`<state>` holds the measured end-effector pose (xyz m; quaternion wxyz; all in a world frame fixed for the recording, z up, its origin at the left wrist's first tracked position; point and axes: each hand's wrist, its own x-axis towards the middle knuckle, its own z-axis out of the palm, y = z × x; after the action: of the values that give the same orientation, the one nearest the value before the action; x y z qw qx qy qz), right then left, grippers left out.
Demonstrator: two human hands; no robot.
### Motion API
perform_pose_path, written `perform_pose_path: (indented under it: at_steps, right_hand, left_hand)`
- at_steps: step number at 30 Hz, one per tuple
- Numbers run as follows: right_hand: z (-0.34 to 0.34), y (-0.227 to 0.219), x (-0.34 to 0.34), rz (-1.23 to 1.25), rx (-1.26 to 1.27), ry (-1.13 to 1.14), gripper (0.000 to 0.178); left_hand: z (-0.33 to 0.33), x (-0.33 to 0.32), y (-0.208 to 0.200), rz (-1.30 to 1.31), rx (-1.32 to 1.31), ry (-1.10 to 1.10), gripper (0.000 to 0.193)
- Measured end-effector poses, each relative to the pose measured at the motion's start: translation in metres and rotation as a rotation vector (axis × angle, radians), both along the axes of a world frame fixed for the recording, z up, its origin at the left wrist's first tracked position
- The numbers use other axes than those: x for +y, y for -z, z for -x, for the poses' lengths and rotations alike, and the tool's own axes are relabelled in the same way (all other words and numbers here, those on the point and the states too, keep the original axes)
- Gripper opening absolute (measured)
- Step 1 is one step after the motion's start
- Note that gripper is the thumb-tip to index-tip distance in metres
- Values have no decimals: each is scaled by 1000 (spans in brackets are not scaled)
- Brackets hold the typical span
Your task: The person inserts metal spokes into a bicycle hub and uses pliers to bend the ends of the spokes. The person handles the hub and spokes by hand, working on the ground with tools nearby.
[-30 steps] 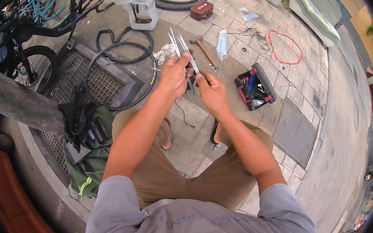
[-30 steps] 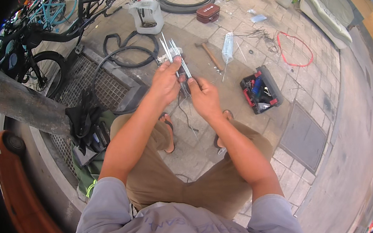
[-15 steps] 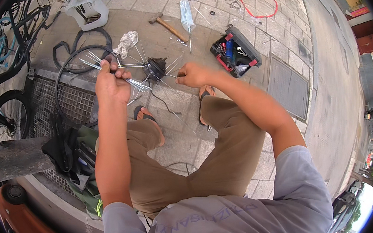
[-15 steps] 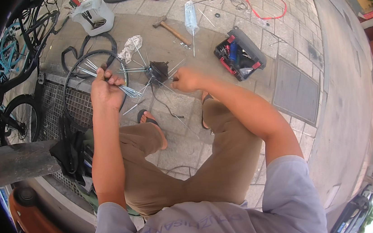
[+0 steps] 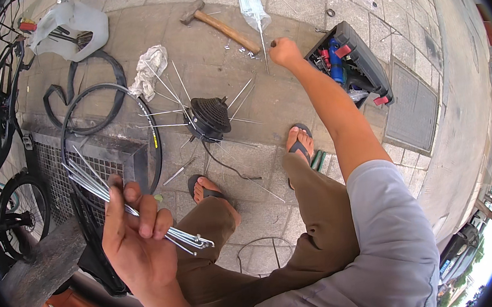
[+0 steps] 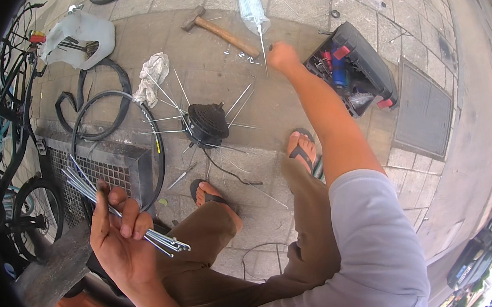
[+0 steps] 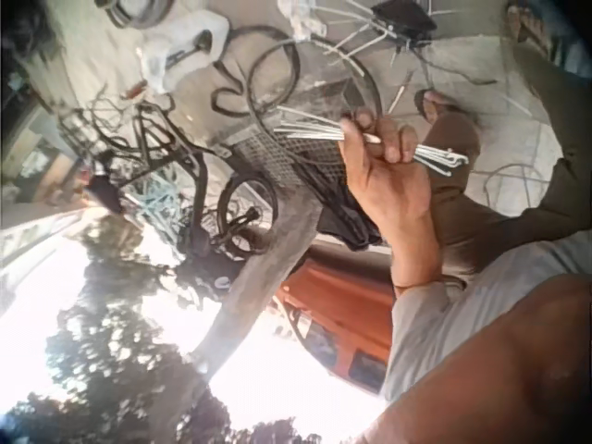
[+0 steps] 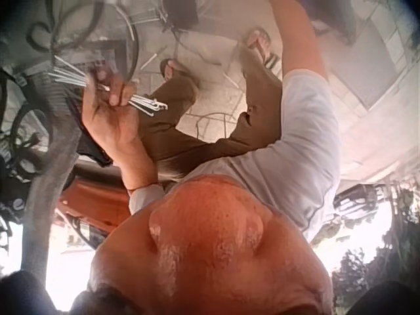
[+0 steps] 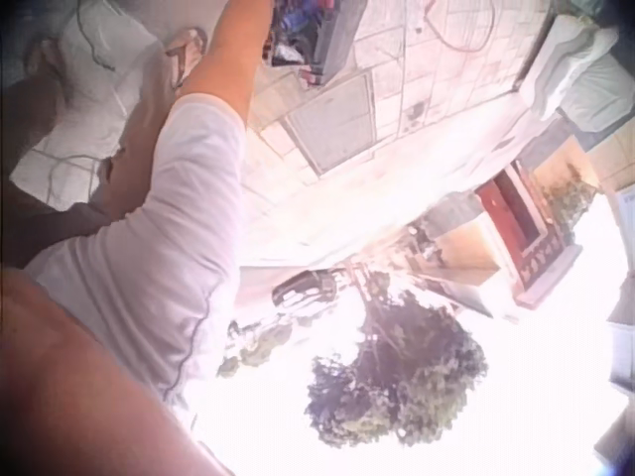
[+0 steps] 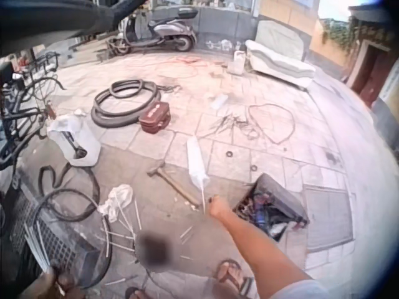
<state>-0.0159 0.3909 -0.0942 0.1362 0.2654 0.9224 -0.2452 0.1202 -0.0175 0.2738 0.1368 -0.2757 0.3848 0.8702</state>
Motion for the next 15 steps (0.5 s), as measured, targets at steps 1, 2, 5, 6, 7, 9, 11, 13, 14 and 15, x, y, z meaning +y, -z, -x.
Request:
perform_pose_path:
  at_steps: [1,2,5,6,7,9,11,13,14,15]
  right_hand:
    - [12,9,0,15,33,36,35]
    - [27,15,0,31,71,69,35]
    - [56,37,-2,23,173,166,36]
    - [65,45,0,9,208,199,37]
    - [73,53,1,-15,168,174,37]
    - [80,60,9,-80,86,129,37]
    - [83,62,12,-58,69,159,36]
    - [84,60,9,-40,47,160,35]
    - [86,53,10,-38,36,149,35]
    - [87,47,9,-36,26,138,36]
  left_hand:
    - [4,1,3,5,-16,4,23]
    - [7,1,4,18,-23,4,23]
    - [17,4,8,50,-62,-11,26]
    - [22,5,9,40,-73,-9,26]
    - [27,7,9,29,-84,-7,27]
    - [32,7,11,2,-103,-5,28]
    - [36,8,13,-22,-126,-9,29]
    - [40,8,13,-31,-145,-19,29]
    - [42,8,13,-31,-150,-22,29]
    - [44,8,14,-31,-156,-25,29]
